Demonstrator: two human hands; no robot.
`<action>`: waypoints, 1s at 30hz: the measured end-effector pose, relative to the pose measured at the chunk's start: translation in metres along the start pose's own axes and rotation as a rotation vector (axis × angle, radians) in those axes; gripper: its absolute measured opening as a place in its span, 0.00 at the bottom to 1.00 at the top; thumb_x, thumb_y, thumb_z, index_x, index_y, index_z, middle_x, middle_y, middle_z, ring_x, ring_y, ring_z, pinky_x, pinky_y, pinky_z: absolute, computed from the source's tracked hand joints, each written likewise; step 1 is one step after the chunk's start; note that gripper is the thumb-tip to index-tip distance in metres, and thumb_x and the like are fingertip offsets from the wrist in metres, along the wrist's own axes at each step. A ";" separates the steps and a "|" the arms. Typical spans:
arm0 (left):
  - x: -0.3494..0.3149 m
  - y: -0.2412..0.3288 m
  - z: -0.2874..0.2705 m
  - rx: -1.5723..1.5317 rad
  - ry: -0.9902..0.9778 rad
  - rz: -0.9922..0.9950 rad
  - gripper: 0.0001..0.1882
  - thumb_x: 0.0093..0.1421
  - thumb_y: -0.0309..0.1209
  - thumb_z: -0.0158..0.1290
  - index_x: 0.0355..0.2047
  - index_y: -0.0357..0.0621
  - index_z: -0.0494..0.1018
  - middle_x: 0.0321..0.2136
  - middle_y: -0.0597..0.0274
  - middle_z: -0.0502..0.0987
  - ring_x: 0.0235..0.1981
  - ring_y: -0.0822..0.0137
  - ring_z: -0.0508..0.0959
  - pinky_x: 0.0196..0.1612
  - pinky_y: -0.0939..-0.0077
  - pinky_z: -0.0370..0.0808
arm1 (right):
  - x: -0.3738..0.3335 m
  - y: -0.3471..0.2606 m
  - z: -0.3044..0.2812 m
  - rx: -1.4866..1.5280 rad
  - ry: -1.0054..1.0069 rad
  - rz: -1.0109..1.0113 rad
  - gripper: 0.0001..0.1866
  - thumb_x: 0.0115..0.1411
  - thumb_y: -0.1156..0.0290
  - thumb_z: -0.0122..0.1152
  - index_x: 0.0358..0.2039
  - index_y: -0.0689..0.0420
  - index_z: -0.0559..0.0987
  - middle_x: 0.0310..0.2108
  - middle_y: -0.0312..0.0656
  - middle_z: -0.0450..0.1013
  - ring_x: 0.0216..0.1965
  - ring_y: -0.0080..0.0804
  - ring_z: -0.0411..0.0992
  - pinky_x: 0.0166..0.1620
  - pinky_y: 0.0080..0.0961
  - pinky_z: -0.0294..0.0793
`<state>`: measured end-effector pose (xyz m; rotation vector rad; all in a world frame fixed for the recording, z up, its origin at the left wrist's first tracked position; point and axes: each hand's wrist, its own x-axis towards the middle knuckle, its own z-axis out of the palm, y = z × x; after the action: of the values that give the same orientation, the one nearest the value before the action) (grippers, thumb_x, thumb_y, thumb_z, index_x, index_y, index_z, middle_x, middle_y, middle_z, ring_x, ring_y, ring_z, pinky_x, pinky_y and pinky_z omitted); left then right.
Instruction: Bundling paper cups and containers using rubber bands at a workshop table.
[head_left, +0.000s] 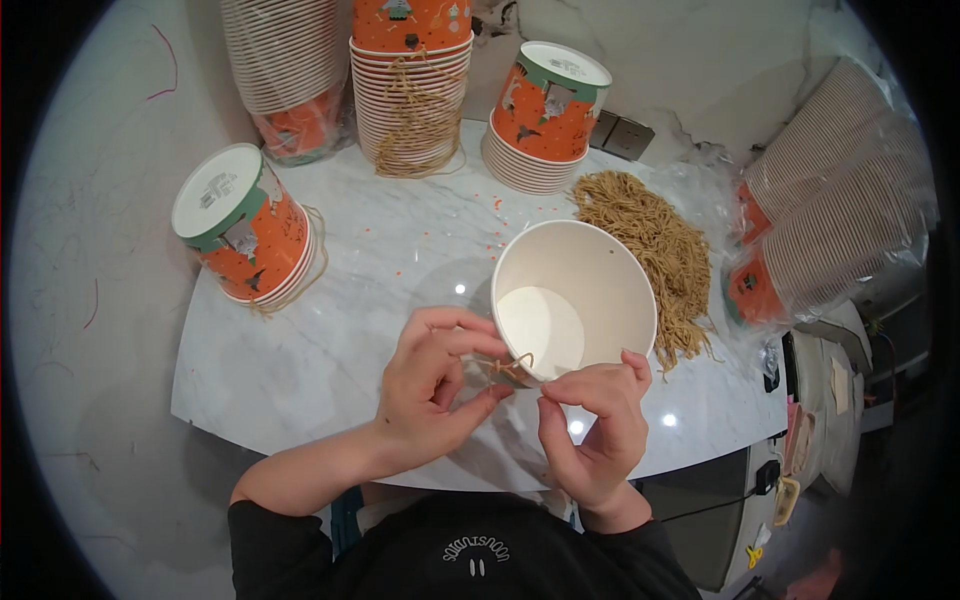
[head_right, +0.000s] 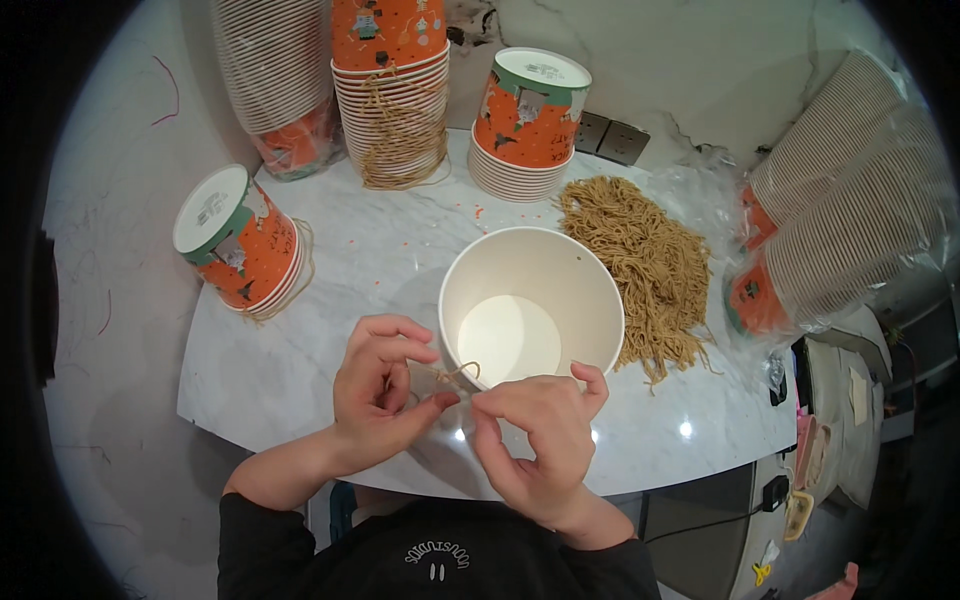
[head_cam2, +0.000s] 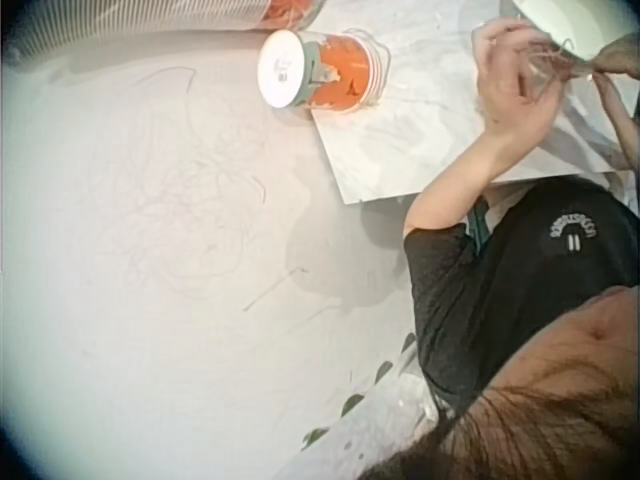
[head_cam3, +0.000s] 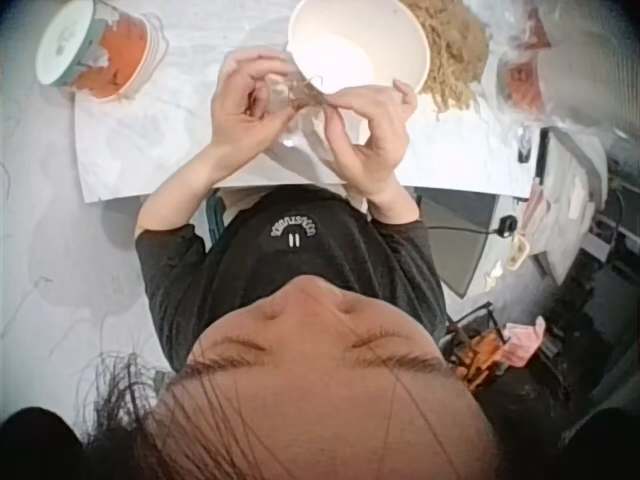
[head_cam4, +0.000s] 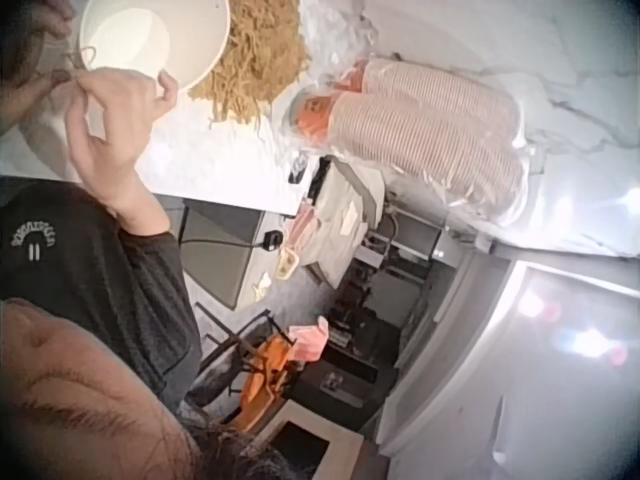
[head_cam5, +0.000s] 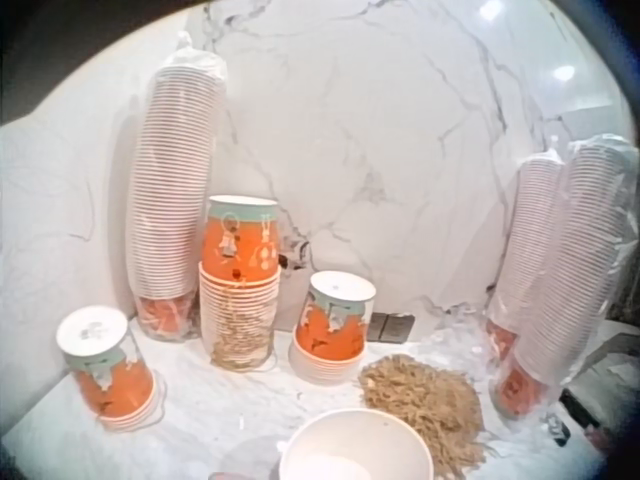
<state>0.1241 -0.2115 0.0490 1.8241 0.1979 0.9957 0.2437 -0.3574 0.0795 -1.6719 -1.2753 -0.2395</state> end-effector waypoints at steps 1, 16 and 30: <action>-0.001 -0.002 0.000 -0.002 0.001 0.003 0.24 0.48 0.15 0.65 0.46 0.45 0.74 0.43 0.65 0.74 0.15 0.86 0.57 0.19 0.88 0.56 | -0.001 0.001 -0.001 -0.039 -0.006 -0.047 0.15 0.44 0.79 0.70 0.34 0.47 0.82 0.32 0.28 0.76 0.34 0.25 0.73 0.58 0.38 0.54; 0.000 -0.002 -0.006 -0.187 -0.103 -0.244 0.23 0.51 0.15 0.61 0.45 0.41 0.65 0.33 0.67 0.80 0.17 0.88 0.59 0.19 0.90 0.55 | 0.014 -0.006 -0.006 -0.407 -0.215 -0.215 0.23 0.47 0.68 0.72 0.47 0.42 0.84 0.53 0.30 0.69 0.51 0.29 0.67 0.59 0.45 0.52; 0.007 -0.005 -0.021 -0.197 -0.228 -0.069 0.04 0.50 0.19 0.60 0.27 0.40 0.76 0.50 0.55 0.75 0.18 0.86 0.63 0.23 0.90 0.61 | 0.014 0.012 -0.005 -0.173 -0.146 -0.136 0.16 0.46 0.72 0.74 0.38 0.42 0.85 0.49 0.32 0.73 0.51 0.33 0.69 0.59 0.44 0.52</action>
<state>0.1148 -0.1907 0.0517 1.7212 0.0213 0.7259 0.2617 -0.3516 0.0841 -1.7761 -1.5163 -0.3221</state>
